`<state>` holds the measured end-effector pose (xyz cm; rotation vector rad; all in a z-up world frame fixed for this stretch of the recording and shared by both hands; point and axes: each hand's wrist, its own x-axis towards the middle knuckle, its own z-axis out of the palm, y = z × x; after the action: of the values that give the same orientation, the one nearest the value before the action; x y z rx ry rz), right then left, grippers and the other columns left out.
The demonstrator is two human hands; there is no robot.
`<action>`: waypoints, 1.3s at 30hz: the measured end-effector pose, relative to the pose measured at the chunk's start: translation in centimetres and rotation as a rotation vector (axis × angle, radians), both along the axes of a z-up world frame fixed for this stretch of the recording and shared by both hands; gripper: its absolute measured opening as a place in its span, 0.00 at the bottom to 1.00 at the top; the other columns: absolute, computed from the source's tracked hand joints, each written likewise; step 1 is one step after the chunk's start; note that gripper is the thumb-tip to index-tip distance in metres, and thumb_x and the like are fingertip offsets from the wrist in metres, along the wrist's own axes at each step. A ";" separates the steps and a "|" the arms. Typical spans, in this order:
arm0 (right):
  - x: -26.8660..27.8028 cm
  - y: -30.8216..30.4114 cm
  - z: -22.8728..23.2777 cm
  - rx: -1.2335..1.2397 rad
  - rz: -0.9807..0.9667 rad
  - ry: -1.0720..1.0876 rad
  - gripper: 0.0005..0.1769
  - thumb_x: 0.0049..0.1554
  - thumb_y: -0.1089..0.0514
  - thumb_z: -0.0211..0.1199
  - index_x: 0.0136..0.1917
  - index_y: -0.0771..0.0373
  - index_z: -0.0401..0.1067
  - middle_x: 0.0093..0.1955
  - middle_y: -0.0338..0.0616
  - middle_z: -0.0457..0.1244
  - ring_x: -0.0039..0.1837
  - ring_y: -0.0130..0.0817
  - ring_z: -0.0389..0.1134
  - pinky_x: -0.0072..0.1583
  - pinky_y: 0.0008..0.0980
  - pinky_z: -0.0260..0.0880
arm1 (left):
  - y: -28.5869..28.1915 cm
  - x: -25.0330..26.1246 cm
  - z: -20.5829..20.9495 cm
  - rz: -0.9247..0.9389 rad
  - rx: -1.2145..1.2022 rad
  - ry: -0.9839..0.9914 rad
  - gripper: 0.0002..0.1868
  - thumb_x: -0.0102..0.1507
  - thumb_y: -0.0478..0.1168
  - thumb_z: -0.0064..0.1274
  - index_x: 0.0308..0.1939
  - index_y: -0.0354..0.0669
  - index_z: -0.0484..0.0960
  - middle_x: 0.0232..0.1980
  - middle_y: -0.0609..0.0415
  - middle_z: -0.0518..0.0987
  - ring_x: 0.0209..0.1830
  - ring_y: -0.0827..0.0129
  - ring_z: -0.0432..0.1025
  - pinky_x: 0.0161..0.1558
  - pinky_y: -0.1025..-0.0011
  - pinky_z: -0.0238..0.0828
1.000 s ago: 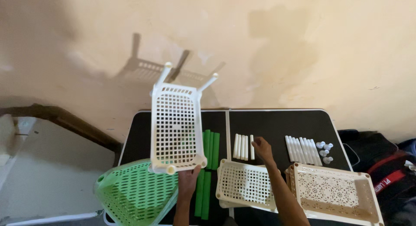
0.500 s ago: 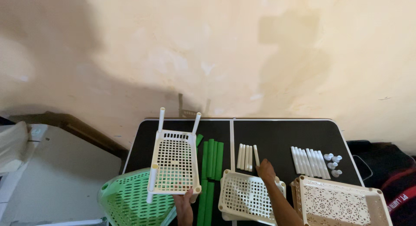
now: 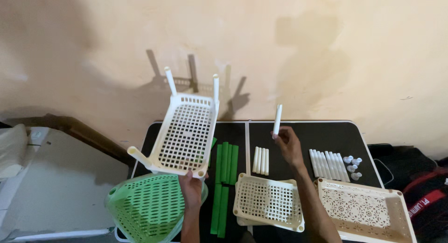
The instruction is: The person assembles a small plastic stool by inserting white cylindrical legs into a white basket base, then stacks a second basket on top to form a two-tier unit. The person then begins assembling a green triangular basket with green legs.
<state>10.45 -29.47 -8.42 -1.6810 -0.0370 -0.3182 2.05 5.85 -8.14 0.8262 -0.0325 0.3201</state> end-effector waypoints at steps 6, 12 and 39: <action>-4.7 1.4 11.1 0.002 0.035 -0.071 0.22 0.62 0.63 0.62 0.69 0.64 0.68 0.58 0.45 0.70 0.60 0.31 0.69 0.62 0.31 0.71 | 0.5 2.3 0.0 -0.070 -0.024 -0.023 0.37 0.64 0.62 0.50 0.66 0.37 0.66 0.52 0.47 0.77 0.43 0.61 0.75 0.34 0.63 0.74; -8.2 2.8 11.3 0.071 0.094 -0.044 0.20 0.63 0.61 0.60 0.68 0.64 0.69 0.60 0.48 0.69 0.64 0.35 0.70 0.63 0.35 0.72 | -0.2 2.6 -6.9 -0.089 -0.118 0.134 0.37 0.67 0.68 0.48 0.63 0.38 0.72 0.47 0.46 0.77 0.33 0.65 0.70 0.24 0.69 0.61; -14.9 6.6 15.7 -0.658 0.101 -0.395 0.23 0.52 0.70 0.67 0.59 0.52 0.79 0.58 0.43 0.64 0.58 0.37 0.68 0.51 0.30 0.77 | -4.4 -0.8 13.3 -0.233 1.245 0.326 0.27 0.67 0.57 0.42 0.33 0.38 0.84 0.26 0.48 0.84 0.22 0.61 0.79 0.29 0.58 0.74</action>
<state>-4.45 -22.84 7.27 -2.2274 -0.5715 -0.6027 1.22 1.45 5.16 2.0807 -0.0206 -0.1076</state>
